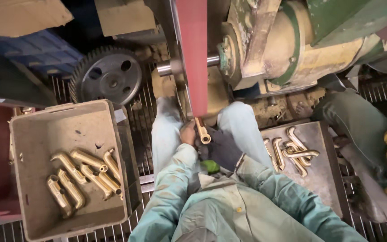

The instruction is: The person sits at a belt grinding machine and repeatedly picks up brass-colored metal pipe fittings from a nearby bin. They press each fitting against the moving abrasive belt to smooth or deburr the surfaces, then place the finished pieces onto a metal tray to the right.

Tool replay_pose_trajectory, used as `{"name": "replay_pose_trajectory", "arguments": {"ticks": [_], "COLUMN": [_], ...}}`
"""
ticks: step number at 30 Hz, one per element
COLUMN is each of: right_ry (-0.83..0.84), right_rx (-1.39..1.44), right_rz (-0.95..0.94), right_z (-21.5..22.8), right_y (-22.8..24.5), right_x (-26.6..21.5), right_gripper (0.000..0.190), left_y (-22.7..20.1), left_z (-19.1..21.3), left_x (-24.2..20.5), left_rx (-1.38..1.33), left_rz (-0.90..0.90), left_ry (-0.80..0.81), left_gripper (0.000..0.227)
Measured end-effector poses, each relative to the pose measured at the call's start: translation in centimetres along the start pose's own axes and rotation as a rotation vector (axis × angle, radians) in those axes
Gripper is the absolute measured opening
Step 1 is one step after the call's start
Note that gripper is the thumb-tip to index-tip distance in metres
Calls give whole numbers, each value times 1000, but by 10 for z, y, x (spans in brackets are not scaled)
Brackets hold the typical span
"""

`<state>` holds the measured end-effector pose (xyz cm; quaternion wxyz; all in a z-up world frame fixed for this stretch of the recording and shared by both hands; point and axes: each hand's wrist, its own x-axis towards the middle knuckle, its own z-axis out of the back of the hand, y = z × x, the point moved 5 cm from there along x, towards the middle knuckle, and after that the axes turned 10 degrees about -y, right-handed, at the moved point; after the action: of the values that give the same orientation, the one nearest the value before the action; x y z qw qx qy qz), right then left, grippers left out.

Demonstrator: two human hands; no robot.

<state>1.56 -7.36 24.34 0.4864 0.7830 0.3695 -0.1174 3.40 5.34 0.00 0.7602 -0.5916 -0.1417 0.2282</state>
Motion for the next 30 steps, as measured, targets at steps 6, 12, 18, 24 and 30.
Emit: {"name": "replay_pose_trajectory", "arguments": {"ticks": [6, 12, 18, 24, 30], "right_ry": [67, 117, 24, -90, -100], "right_rx": [103, 302, -102, 462, 464], "right_rz": [-181, -203, 86, -250, -229], "right_z": [-6, 2, 20, 27, 29], "right_y": [4, -8, -18, -34, -27], "right_x": [-11, 3, 35, 61, 82], "right_gripper": [21, 22, 24, 24, 18], "left_y": [3, 12, 20, 22, 25], "left_z": [7, -17, -46, -58, -71], "left_x": [-10, -23, -11, 0, 8], "left_rx": [-589, -894, -1130, -1152, -1208], "left_rz": [423, 923, 908, 835, 882], "left_ry": [-99, 33, 61, 52, 26], "left_gripper": [30, 35, 35, 40, 37]}}
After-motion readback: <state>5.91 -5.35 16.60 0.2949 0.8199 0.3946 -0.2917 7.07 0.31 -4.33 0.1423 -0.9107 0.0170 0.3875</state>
